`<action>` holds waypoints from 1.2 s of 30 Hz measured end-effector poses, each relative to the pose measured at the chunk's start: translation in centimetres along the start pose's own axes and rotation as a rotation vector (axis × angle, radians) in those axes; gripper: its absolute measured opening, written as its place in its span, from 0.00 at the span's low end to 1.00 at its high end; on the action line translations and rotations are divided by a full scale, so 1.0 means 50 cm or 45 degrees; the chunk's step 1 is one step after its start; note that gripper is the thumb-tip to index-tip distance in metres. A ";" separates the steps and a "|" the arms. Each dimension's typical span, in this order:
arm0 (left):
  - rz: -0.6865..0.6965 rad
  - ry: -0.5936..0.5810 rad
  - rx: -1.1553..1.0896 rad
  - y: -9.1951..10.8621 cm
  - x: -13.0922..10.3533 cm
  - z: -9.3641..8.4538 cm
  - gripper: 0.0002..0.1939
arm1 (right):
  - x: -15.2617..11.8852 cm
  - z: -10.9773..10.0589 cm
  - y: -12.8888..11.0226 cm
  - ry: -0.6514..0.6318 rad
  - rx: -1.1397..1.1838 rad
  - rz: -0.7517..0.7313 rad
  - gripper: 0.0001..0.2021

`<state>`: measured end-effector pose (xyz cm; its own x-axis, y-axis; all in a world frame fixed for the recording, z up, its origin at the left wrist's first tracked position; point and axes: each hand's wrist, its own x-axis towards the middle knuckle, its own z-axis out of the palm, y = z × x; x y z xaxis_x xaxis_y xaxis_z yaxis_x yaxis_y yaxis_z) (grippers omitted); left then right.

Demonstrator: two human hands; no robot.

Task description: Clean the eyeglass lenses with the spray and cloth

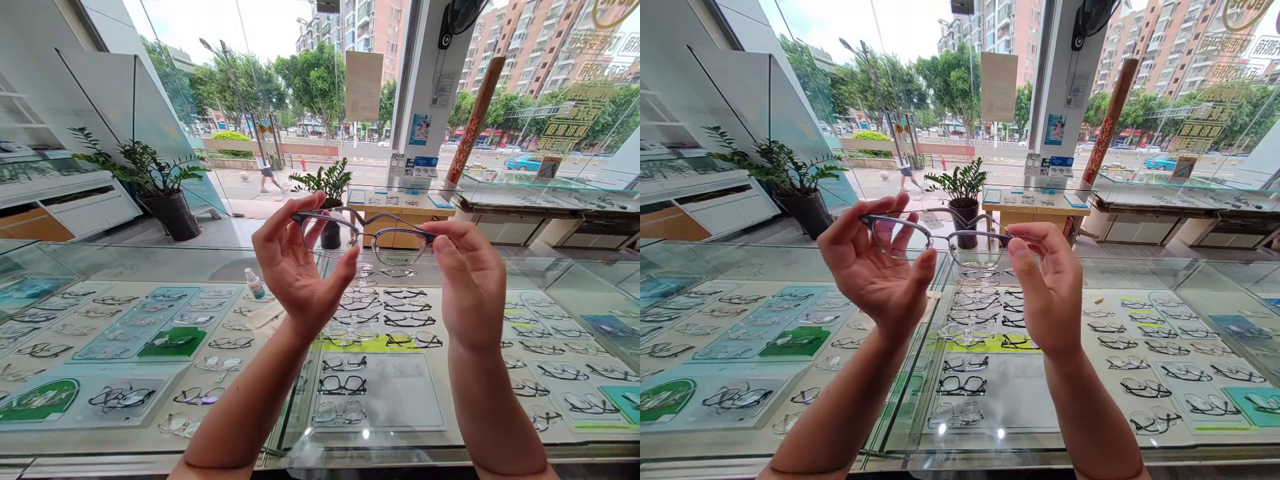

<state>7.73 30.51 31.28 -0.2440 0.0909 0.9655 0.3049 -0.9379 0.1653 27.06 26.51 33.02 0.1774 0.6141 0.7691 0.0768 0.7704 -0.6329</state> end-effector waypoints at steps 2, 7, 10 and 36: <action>-0.002 0.007 0.015 0.001 -0.002 0.001 0.39 | 0.000 0.000 0.001 -0.005 -0.016 0.002 0.08; 0.009 0.022 0.050 -0.001 -0.004 0.001 0.40 | 0.001 0.001 0.000 -0.004 -0.026 -0.001 0.07; 0.021 0.023 0.042 -0.003 -0.005 0.002 0.40 | 0.002 0.001 -0.001 0.000 -0.024 0.003 0.06; 0.024 -0.017 0.012 -0.021 -0.007 0.006 0.41 | 0.003 -0.002 0.004 -0.164 0.130 0.083 0.08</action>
<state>7.75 31.56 30.80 -0.2256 0.0779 0.9711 0.3180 -0.9363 0.1490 27.18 26.76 33.02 0.0510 0.6754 0.7357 -0.0317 0.7373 -0.6748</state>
